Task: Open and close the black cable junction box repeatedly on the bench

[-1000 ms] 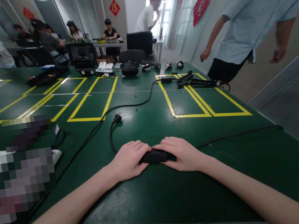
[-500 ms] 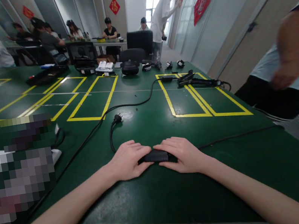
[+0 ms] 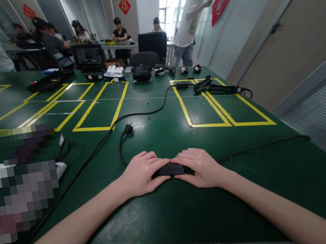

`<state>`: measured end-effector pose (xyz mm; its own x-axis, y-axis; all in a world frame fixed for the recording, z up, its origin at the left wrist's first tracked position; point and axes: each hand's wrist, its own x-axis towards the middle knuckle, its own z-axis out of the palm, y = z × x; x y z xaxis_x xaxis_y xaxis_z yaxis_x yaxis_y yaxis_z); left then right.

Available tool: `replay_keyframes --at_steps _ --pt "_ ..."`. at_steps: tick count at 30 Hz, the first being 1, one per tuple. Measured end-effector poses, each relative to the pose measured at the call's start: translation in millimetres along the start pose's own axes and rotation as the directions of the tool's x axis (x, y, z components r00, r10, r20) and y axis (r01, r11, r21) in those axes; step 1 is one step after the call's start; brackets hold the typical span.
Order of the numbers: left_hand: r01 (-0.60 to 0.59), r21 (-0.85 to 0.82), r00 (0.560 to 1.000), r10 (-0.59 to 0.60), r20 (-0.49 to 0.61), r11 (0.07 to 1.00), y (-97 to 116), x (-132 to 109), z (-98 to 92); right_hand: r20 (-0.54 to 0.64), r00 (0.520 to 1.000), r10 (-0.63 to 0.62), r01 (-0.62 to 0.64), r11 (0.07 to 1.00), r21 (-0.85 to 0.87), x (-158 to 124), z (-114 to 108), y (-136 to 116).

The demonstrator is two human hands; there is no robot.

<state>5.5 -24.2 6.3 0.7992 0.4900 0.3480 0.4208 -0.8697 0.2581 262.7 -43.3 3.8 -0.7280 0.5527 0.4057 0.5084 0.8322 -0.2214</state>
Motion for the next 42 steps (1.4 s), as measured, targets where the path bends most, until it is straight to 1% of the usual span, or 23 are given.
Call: replay_keyframes --at_steps 3,6,8,11,13,15,18,20,23,25,27,29,33,37,40,42 --pt "0.001 -0.010 1.000 -0.001 -0.003 1.000 0 0 0.4 -0.013 1.000 -0.010 0.010 1.000 -0.011 0 0 0" --pt "-0.001 -0.013 1.000 0.001 0.018 1.000 0 0 1.3 -0.026 0.999 -0.026 0.025 0.999 -0.020 1 -1 0" --pt "0.025 -0.027 0.999 -0.024 0.027 0.999 1 0 0.7 -0.044 0.998 -0.048 0.045 0.997 -0.061 1 -2 0" --pt "0.134 -0.114 0.991 -0.130 0.038 0.984 2 3 -2.8 -0.066 0.988 -0.142 0.125 0.968 -0.217 1 -5 -1" --pt "0.225 -0.193 0.974 -0.213 0.084 0.955 3 5 -5.7 -0.059 0.974 -0.219 0.188 0.925 -0.330 1 -9 -3" --pt "0.290 -0.236 0.954 -0.261 0.146 0.928 3 6 -7.8 -0.058 0.962 -0.267 0.223 0.890 -0.396 0 -12 -5" --pt "0.351 -0.274 0.932 -0.306 0.195 0.895 3 7 -7.8 -0.051 0.964 -0.262 0.218 0.884 -0.413 1 -14 -5" --pt "0.372 -0.301 0.926 -0.329 0.183 0.878 3 6 -5.7 -0.020 0.975 -0.219 0.196 0.908 -0.371 1 -13 -5" --pt "0.312 -0.264 0.950 -0.299 0.091 0.912 3 4 -1.0 0.009 0.992 -0.129 0.127 0.962 -0.240 1 -9 -4" --pt "0.245 -0.204 0.969 -0.245 0.029 0.948 2 3 1.6 0.014 0.998 -0.062 0.064 0.986 -0.152 1 -7 -4" --pt "0.192 -0.165 0.981 -0.195 -0.003 0.967 1 3 2.6 0.015 1.000 -0.015 0.016 0.995 -0.094 0 -5 -4" --pt "0.165 -0.148 0.985 -0.170 -0.022 0.975 0 4 1.5 0.005 1.000 0.007 -0.006 0.996 -0.084 -1 -4 -4" --pt "0.173 -0.112 0.982 -0.180 -0.058 0.979 0 4 -3.4 -0.018 0.999 0.038 -0.040 0.989 -0.141 -3 -5 -2" --pt "0.165 -0.066 0.983 -0.170 -0.072 0.984 1 2 -3.3 0.055 0.998 0.034 -0.025 0.988 -0.155 -2 -5 -4" --pt "0.151 -0.057 0.985 -0.155 -0.080 0.987 -1 2 -0.5 0.080 0.996 0.036 -0.026 0.992 -0.123 -2 -5 -5" --pt "0.117 -0.061 0.983 -0.124 -0.134 0.991 -3 2 0.0 0.054 0.996 0.074 -0.071 0.996 -0.058 -2 -7 -1"
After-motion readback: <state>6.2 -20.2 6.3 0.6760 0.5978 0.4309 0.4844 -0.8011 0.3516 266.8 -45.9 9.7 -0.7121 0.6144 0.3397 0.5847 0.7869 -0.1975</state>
